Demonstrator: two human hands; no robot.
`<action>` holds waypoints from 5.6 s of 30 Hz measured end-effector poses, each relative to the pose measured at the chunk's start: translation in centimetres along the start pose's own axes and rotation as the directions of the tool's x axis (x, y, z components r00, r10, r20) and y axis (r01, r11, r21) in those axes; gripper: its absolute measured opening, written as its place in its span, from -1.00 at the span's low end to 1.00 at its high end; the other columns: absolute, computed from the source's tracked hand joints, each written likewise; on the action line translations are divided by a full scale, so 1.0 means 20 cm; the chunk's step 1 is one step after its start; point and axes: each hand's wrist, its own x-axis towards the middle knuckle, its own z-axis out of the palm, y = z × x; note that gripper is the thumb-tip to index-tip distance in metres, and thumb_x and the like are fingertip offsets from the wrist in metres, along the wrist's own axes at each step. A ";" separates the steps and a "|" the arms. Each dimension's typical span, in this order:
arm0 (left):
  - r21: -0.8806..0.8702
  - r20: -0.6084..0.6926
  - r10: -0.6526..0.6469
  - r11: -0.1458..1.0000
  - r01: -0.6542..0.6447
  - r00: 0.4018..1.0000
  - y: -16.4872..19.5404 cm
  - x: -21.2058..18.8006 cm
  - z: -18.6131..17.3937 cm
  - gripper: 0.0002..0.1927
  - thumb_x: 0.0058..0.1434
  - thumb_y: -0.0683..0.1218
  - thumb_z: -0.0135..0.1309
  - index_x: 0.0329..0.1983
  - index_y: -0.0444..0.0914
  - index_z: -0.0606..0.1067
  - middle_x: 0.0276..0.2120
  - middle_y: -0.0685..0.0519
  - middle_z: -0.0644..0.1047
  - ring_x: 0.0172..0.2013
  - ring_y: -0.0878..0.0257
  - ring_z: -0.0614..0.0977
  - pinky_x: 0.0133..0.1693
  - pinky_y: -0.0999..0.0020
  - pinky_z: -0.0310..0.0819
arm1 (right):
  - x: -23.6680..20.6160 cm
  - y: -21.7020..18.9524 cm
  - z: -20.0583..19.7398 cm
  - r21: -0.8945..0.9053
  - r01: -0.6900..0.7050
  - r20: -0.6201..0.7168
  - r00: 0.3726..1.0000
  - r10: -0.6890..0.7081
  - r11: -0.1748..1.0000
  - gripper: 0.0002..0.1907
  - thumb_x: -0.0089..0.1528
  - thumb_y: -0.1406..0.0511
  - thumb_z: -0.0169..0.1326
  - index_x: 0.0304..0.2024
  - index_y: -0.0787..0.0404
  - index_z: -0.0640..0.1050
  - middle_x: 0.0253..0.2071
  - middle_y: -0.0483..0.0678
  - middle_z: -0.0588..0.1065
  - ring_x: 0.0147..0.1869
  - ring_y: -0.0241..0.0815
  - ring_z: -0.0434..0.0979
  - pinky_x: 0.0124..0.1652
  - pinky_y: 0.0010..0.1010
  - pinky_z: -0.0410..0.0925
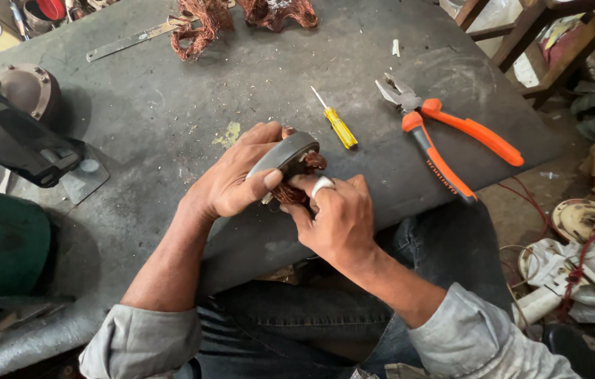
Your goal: The person removes copper windings from a motor stator using pliers and a screwdriver. They repeatedly pry and pull the copper coils out of the stator slots, placing the removed copper on the workbench.
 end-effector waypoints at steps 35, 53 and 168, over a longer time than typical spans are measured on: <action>-0.237 -0.281 -0.139 0.969 0.072 0.950 -0.03 -0.02 0.04 -0.47 0.40 0.18 -0.16 -0.02 -0.39 0.50 -0.35 -0.07 0.56 -0.30 0.23 0.57 -0.21 0.24 0.46 | 0.19 -0.02 -0.12 -0.007 0.186 0.067 0.980 -0.185 0.983 -0.49 -0.09 0.29 0.44 -0.11 0.32 0.61 0.37 0.45 0.18 0.34 0.34 0.33 0.25 0.03 0.24; 0.108 -0.280 -0.046 0.991 0.079 0.959 0.11 0.04 0.03 -0.49 0.25 0.25 -0.09 -0.38 -0.29 0.52 -0.48 -0.15 0.54 -0.36 -0.11 0.43 -0.27 -0.01 0.28 | 0.23 0.01 -0.18 0.003 0.269 0.058 0.961 -0.269 0.963 -0.77 0.05 0.28 0.39 -0.27 0.22 0.70 -0.01 0.08 0.47 -0.08 0.04 0.61 -0.13 -0.21 0.47; -0.247 -0.163 -0.138 0.964 0.095 0.977 -0.12 -0.08 -0.06 -0.56 0.41 0.13 -0.04 -0.08 -0.36 0.55 -0.39 0.01 0.58 -0.33 0.34 0.52 -0.28 0.32 0.47 | 0.05 0.03 -0.17 0.301 -0.239 0.274 0.949 0.156 0.923 -0.88 0.24 0.38 0.22 -0.23 0.31 0.55 -0.39 -0.08 0.60 -0.33 -0.42 0.61 -0.33 -0.53 0.43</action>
